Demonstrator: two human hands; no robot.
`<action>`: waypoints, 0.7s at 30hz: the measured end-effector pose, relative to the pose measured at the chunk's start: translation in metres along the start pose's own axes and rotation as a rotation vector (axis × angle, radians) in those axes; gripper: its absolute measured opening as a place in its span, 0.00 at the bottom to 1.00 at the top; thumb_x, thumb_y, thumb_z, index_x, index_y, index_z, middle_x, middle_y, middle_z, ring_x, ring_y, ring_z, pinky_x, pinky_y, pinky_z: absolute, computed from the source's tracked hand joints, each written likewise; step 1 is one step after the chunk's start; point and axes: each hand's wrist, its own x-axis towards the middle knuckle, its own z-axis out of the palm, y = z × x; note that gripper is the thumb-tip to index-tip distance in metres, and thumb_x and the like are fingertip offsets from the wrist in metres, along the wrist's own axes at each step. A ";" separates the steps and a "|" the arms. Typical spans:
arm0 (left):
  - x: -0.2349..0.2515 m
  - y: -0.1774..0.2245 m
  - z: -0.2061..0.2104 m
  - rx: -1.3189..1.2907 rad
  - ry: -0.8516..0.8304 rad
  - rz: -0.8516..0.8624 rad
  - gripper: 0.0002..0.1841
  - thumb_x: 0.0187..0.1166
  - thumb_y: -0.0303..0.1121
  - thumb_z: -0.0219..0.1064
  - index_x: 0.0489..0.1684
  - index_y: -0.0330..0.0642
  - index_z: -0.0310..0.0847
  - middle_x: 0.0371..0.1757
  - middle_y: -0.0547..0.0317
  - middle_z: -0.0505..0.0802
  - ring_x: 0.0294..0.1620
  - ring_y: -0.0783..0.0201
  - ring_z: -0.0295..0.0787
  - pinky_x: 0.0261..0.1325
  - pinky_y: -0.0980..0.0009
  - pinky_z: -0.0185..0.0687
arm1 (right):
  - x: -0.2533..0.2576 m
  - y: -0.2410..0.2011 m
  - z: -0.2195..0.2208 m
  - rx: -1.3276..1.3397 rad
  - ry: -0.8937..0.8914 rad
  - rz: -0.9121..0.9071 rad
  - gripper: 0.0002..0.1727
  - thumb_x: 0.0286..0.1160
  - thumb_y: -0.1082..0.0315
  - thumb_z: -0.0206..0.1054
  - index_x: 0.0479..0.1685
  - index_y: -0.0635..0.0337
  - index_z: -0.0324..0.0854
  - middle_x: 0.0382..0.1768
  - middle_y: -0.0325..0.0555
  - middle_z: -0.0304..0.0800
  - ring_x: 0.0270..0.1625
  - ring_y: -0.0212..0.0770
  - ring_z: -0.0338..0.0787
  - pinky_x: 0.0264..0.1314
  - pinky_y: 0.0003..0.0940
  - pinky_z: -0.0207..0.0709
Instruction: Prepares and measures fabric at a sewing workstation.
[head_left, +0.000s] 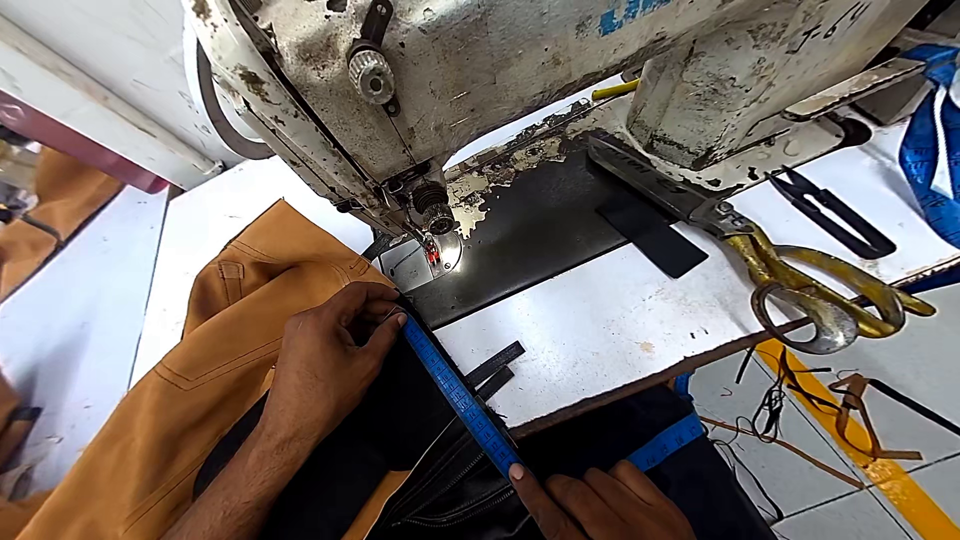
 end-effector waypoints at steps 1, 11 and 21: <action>0.000 0.000 0.000 -0.002 0.000 -0.003 0.13 0.74 0.40 0.76 0.54 0.56 0.87 0.40 0.78 0.97 0.35 0.79 0.94 0.36 0.77 0.92 | 0.000 0.000 0.000 0.000 0.002 0.000 0.18 0.87 0.68 0.58 0.69 0.48 0.86 0.33 0.38 0.89 0.28 0.41 0.77 0.34 0.36 0.65; 0.001 -0.002 0.000 -0.076 -0.022 -0.010 0.13 0.73 0.39 0.77 0.54 0.56 0.88 0.40 0.77 0.97 0.35 0.77 0.94 0.36 0.76 0.93 | -0.001 0.001 0.001 0.011 -0.003 -0.007 0.17 0.86 0.68 0.59 0.68 0.48 0.87 0.32 0.38 0.89 0.27 0.41 0.77 0.34 0.36 0.65; -0.002 -0.001 -0.002 -0.185 -0.136 0.009 0.13 0.69 0.39 0.79 0.50 0.55 0.91 0.38 0.75 0.98 0.37 0.73 0.95 0.40 0.75 0.94 | -0.015 0.006 0.000 0.081 -0.050 -0.006 0.15 0.85 0.66 0.61 0.63 0.51 0.89 0.28 0.39 0.87 0.28 0.42 0.78 0.35 0.37 0.67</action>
